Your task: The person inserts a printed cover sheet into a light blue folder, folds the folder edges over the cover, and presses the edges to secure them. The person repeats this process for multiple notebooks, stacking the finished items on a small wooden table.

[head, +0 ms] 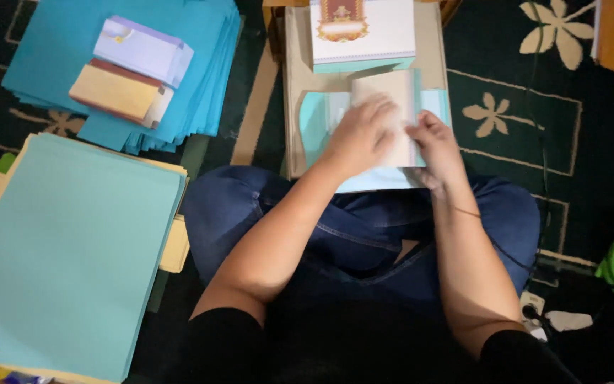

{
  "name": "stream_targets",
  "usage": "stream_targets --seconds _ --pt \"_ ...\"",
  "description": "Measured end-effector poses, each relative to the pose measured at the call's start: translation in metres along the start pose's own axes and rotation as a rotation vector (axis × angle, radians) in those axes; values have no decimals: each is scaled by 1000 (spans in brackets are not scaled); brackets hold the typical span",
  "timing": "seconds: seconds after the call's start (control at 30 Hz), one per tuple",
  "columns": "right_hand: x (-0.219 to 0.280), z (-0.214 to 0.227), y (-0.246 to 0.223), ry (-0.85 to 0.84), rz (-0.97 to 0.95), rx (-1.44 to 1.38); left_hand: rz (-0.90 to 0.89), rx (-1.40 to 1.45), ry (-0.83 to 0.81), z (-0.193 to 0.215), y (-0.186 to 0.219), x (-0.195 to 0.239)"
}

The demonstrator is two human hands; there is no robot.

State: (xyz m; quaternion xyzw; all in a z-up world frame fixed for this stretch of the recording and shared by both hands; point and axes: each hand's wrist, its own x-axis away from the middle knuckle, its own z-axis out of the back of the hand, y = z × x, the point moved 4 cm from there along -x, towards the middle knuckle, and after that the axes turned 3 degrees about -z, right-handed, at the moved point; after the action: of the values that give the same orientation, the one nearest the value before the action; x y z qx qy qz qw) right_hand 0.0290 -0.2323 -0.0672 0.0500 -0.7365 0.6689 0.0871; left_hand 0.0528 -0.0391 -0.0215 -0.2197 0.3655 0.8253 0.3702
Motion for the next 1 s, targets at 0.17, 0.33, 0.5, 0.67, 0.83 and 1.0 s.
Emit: stream_targets --seconds 0.17,0.33,0.5,0.67,0.83,1.0 --pt "0 21 1 49 17 -544 -49 -185 -260 24 63 7" --pt "30 -22 -55 -16 151 -539 3 -152 35 48 43 -4" --pt "24 -9 -51 119 550 253 350 344 129 44 8 3" --pt "12 -9 -55 191 547 39 466 550 340 45 -15 1" --pt "-36 -8 -74 197 481 -84 600 629 566 69 -12 -2" --pt "-108 -38 -119 187 459 146 570 216 745 86 -38 9"
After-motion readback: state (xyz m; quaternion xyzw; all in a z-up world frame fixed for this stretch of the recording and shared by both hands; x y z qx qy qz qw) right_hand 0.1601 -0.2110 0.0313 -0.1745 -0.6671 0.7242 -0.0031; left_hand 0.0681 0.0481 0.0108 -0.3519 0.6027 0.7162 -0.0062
